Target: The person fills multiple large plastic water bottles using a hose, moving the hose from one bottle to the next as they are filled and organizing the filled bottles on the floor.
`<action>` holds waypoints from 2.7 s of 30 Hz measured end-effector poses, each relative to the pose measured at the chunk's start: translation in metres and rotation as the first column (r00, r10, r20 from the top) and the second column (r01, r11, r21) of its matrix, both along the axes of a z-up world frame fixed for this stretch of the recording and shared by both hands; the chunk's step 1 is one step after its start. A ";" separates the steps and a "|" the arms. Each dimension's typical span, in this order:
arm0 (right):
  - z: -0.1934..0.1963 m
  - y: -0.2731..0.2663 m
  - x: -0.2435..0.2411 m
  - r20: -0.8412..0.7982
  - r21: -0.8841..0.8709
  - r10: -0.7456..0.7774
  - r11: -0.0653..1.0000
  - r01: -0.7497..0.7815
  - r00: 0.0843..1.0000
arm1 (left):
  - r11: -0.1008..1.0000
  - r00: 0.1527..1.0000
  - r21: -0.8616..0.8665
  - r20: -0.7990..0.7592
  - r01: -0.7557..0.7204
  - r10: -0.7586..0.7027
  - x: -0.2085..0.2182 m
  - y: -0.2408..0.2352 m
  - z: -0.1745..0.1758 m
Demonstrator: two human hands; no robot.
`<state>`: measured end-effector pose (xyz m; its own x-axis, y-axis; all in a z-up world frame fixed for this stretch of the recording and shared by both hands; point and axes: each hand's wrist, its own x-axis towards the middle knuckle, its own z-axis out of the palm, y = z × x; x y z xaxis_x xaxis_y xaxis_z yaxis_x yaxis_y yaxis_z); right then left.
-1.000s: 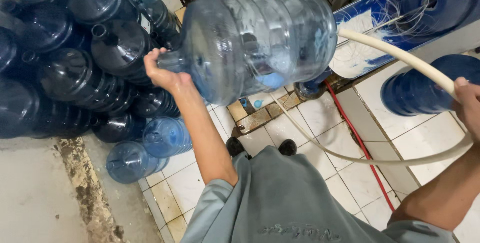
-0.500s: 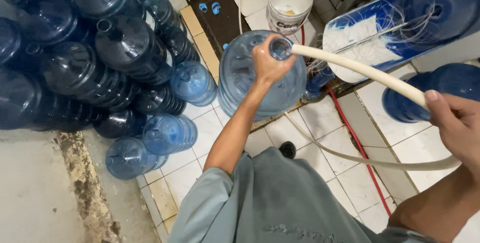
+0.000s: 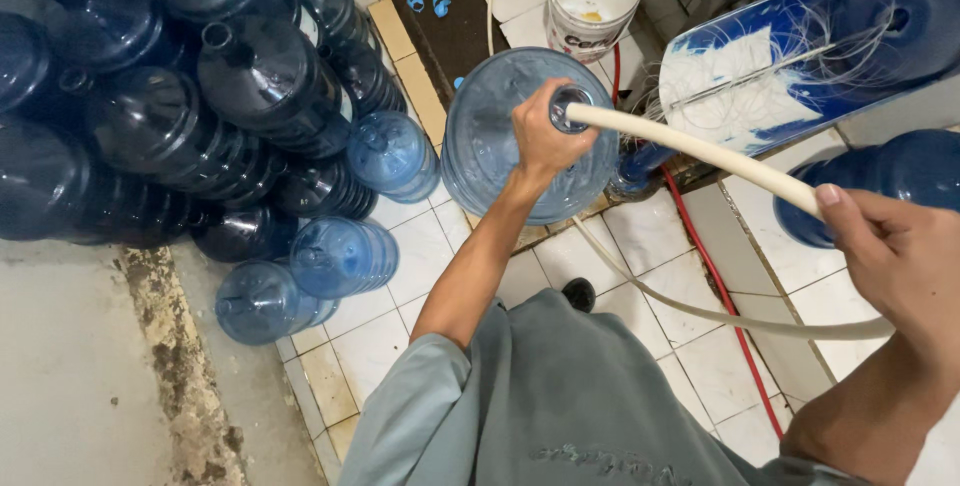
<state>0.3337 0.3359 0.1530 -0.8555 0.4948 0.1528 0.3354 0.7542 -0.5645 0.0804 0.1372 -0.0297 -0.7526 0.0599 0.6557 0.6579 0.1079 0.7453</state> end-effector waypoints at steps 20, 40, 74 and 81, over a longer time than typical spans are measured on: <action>-0.033 0.021 0.028 0.179 -0.079 -0.110 0.989 0.125 0.978 | 0.982 0.977 0.046 0.121 -0.184 0.177 -0.009 -0.013 -0.009; -0.117 0.129 0.048 0.015 -0.540 -0.289 0.804 0.251 0.957 | 0.446 0.904 0.848 0.393 -0.286 -0.168 -0.079 -0.141 -0.024; -0.125 0.144 0.064 0.030 -0.392 -0.096 0.914 0.100 0.995 | 0.395 0.871 0.777 0.452 -0.490 0.191 -0.094 -0.098 0.050; -0.096 0.115 0.063 -0.056 -0.387 0.037 0.920 -0.056 0.998 | 0.890 0.965 0.373 0.091 -0.260 0.244 -0.054 -0.011 0.031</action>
